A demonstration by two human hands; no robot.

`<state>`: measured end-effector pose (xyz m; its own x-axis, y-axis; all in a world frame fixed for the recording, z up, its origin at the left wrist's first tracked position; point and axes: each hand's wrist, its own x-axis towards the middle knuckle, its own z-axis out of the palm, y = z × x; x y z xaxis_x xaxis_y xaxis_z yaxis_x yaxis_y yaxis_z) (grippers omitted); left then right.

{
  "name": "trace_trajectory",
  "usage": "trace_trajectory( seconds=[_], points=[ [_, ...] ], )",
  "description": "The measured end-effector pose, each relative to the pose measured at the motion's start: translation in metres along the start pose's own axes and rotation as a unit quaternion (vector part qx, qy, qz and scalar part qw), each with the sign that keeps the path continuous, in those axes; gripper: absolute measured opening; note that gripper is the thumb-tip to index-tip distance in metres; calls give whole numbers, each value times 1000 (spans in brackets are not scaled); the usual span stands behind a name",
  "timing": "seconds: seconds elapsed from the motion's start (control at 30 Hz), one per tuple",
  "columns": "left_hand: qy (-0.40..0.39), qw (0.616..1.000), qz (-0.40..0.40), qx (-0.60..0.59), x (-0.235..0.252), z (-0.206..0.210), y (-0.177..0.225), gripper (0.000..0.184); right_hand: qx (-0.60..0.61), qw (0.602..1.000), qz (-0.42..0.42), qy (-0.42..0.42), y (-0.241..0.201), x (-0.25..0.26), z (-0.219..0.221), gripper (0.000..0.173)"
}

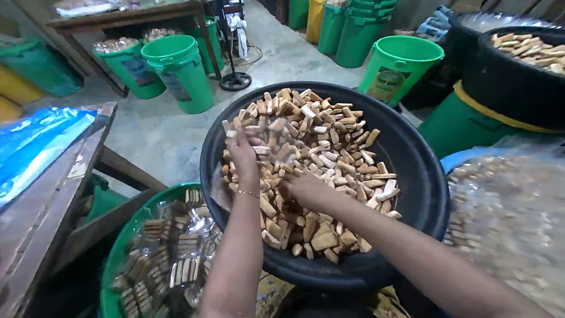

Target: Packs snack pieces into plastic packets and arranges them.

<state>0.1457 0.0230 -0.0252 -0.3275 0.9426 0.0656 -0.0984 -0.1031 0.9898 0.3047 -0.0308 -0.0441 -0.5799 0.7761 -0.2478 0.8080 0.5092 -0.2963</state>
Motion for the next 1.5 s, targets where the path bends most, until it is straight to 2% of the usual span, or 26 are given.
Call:
trace_trajectory(
  seconds=[0.07, 0.17, 0.3, 0.4, 0.53, 0.63, 0.7, 0.77, 0.83, 0.97, 1.03, 1.13, 1.2, 1.27, 1.33, 1.4, 1.47, 1.5],
  points=[
    [-11, 999, -35, 6, 1, 5, 0, 55, -35, 998, 19, -52, -14, 11, 0, 44],
    [-27, 998, -63, -15, 3, 8, -2, 49, -21, 996, 43, -71, -26, 18, -5, 37],
    [2, 995, -76, -67, 11, 9, -4, 41, -12, 997, 72, -28, -15, 8, -24, 36],
    [-25, 995, -70, -72, 5, 17, -1, 39, -17, 998, 47, -28, 6, -3, 3, 37],
    [-49, 995, -54, -69, 4, 17, 1, 40, 130, 986, 102, 34, 25, -8, 2, 38],
    [-119, 990, -70, -2, 4, 14, 0, 41, 298, 926, 147, 177, 34, -25, -24, 37],
    [-220, 970, -73, 69, -2, 22, 4, 40, 397, 858, 150, 290, 39, -31, -36, 34],
    [-320, 943, -48, 81, -14, 35, 8, 34, 447, 814, 128, 347, 39, -35, -42, 32],
    [-362, 930, -5, 69, -23, 44, 5, 24, 449, 815, 116, 348, 38, -38, -45, 31],
    [-337, 931, 52, 133, -29, 48, -7, 23, 425, 833, 146, 322, 39, -41, -43, 30],
    [-309, 931, 54, 184, -34, 50, -9, 27, 368, 850, 181, 330, 35, -41, -41, 32],
    [-271, 953, 43, 130, -39, 53, -7, 26, 352, 822, 214, 392, 38, -38, -37, 32],
    [-284, 957, 35, 53, -40, 53, -7, 25, 369, 822, 216, 377, 44, -41, -38, 35],
    [-303, 952, 30, 33, -40, 54, -12, 24, 391, 839, 170, 338, 42, -45, -37, 39],
    [-307, 948, 37, 80, -41, 55, -14, 27, 459, 825, 116, 307, 34, -50, -37, 46],
    [-323, 934, 64, 141, -44, 54, -10, 31, 473, 824, 119, 288, 31, -54, -39, 48],
    [-342, 924, 69, 155, -48, 53, -5, 34, 413, 839, 153, 319, 31, -63, -39, 44],
    [-337, 932, 61, 123, -48, 53, -7, 35, 384, 835, 170, 356, 31, -70, -37, 41]
  ],
)
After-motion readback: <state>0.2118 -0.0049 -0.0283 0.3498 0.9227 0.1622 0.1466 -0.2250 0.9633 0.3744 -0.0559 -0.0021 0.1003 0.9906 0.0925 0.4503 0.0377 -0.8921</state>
